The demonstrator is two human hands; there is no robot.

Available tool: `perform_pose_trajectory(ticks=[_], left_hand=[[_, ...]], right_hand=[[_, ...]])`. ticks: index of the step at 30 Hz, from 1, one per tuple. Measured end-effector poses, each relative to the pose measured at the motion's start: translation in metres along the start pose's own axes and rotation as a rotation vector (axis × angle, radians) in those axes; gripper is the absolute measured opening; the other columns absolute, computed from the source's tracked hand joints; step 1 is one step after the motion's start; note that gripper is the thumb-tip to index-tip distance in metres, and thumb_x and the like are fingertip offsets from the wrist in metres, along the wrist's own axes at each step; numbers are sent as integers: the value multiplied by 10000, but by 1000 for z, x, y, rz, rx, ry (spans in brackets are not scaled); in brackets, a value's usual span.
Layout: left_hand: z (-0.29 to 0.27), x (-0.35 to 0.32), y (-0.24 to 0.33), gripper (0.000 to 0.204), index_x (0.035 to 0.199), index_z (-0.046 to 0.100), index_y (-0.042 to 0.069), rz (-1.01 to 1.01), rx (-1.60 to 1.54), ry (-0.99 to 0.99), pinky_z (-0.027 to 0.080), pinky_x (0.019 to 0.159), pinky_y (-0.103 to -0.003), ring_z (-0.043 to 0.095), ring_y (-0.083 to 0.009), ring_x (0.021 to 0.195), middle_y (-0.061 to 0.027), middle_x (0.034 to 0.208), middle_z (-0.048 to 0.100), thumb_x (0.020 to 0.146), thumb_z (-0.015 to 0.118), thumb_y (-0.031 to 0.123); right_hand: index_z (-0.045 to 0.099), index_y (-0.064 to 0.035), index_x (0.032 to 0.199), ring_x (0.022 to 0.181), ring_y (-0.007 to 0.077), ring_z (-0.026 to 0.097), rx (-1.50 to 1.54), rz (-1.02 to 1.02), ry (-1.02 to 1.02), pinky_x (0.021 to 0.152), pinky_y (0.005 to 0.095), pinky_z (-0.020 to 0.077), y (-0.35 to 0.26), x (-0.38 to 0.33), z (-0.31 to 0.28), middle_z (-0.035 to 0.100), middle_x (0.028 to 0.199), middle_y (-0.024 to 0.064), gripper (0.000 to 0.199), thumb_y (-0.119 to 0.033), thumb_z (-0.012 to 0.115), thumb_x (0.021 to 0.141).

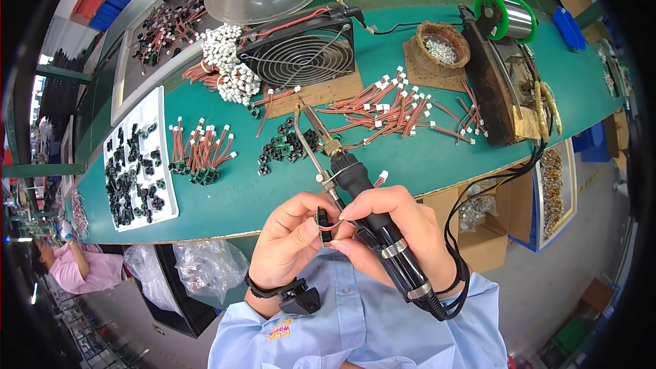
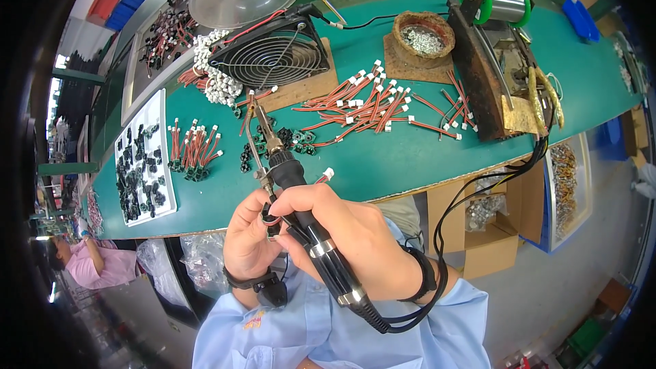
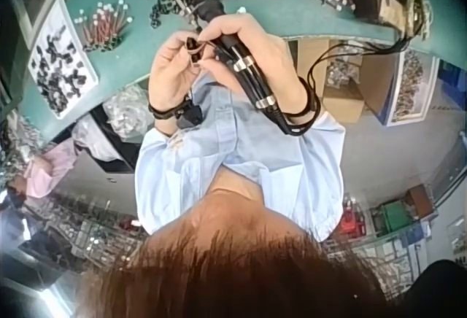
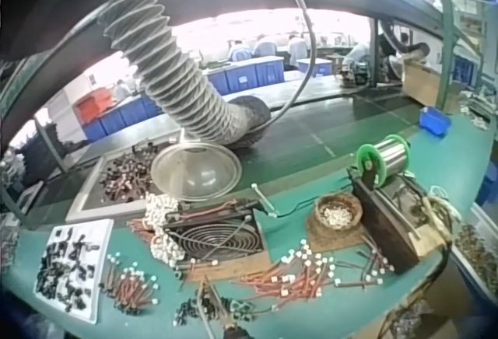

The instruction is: The person picks up a circuit board and a wire, joins them using a soldering iron, and then repeats the process with another set.

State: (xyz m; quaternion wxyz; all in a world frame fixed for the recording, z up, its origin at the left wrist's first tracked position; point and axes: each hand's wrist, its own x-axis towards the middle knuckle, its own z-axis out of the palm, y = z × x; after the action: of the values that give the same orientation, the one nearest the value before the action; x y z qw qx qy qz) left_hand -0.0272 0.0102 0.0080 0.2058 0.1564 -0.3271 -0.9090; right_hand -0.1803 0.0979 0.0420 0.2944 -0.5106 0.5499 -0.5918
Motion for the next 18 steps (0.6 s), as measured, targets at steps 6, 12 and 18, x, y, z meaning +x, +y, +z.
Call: perform_pose_trajectory(ticks=[6,12,18], left_hand=[[0,0,5,248,1038,502,-22,1,109,0,416,797,-303,514,-156,919,-103,1001,545,912,526,190],[5,-1,10,215,1010,499,-19,58,255,20,420,798,-305,536,-162,891,-118,992,570,910,524,169],[4,-1,10,204,1015,490,-16,43,227,28,424,825,-314,554,-177,929,-120,987,581,911,518,157]], right_hand=[[480,-48,999,696,143,654,-27,-28,-14,620,252,505,1,3,-4,639,752,61,428,-2,757,676],[481,-49,1002,698,132,650,-32,-23,-31,601,247,500,1,2,-7,639,762,52,437,-9,765,672],[522,-24,1027,726,175,629,-11,40,25,629,264,495,-3,-2,-4,609,824,83,355,38,689,720]])
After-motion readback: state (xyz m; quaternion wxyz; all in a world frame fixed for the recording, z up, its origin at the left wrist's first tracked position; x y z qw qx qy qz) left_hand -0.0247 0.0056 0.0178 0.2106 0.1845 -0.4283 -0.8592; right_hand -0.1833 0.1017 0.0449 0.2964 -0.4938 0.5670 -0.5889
